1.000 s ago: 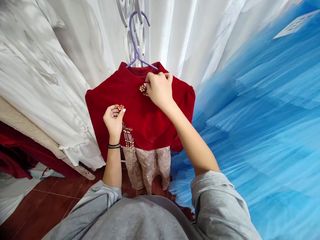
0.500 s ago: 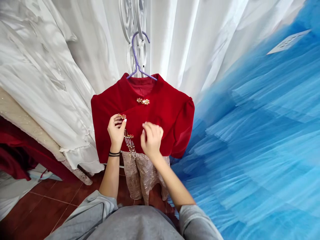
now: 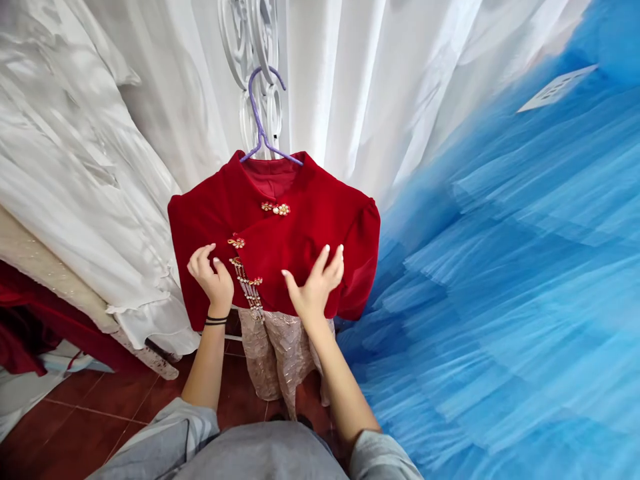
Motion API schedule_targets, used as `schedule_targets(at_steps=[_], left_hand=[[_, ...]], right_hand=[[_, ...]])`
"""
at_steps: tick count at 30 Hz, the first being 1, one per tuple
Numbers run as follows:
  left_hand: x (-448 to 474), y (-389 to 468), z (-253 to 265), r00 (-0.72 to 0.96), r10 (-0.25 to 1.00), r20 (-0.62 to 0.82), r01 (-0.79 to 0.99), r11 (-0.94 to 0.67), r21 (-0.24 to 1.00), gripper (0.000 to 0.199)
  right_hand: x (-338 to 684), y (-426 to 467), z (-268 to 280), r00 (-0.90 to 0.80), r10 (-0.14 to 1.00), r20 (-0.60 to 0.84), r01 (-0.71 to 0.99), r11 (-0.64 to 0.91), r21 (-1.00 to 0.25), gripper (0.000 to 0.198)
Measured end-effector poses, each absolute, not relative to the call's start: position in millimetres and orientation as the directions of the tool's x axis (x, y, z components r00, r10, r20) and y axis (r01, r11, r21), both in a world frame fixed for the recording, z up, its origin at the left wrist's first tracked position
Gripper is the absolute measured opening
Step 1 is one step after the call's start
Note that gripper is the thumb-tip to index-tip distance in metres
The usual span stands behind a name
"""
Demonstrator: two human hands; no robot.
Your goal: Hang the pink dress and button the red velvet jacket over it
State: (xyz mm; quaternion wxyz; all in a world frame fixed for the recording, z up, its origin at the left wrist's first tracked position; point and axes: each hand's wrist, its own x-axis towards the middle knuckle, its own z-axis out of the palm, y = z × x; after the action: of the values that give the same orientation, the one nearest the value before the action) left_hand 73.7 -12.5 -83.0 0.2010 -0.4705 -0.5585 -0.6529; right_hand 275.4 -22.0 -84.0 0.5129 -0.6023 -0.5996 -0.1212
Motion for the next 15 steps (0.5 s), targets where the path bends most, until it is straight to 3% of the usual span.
schedule_targets(at_steps=[4, 8, 11, 15], left_hand=[[78.0, 1.3, -71.0, -0.367, 0.390, 0.845, 0.851, -0.226, 0.474, 0.065], [76.9, 7.9, -58.2, -0.438, 0.432, 0.788, 0.838, -0.122, 0.532, 0.093], [65.4, 6.7, -50.3, -0.497, 0.406, 0.767, 0.816, -0.083, 0.572, 0.088], [44.0, 1.1, -44.0, -0.458, 0.373, 0.807, 0.825, -0.159, 0.542, 0.055]], right_hand=[[252.8, 0.5, -61.4, 0.154, 0.718, 0.679, 0.899, 0.183, -0.398, 0.100], [275.3, 20.2, -53.2, 0.230, 0.669, 0.707, 0.905, 0.120, -0.408, 0.092], [316.3, 22.3, -51.2, 0.262, 0.588, 0.766, 0.898, 0.143, -0.416, 0.081], [378.4, 31.3, -34.2, 0.267, 0.439, 0.858, 0.883, 0.246, -0.400, 0.066]])
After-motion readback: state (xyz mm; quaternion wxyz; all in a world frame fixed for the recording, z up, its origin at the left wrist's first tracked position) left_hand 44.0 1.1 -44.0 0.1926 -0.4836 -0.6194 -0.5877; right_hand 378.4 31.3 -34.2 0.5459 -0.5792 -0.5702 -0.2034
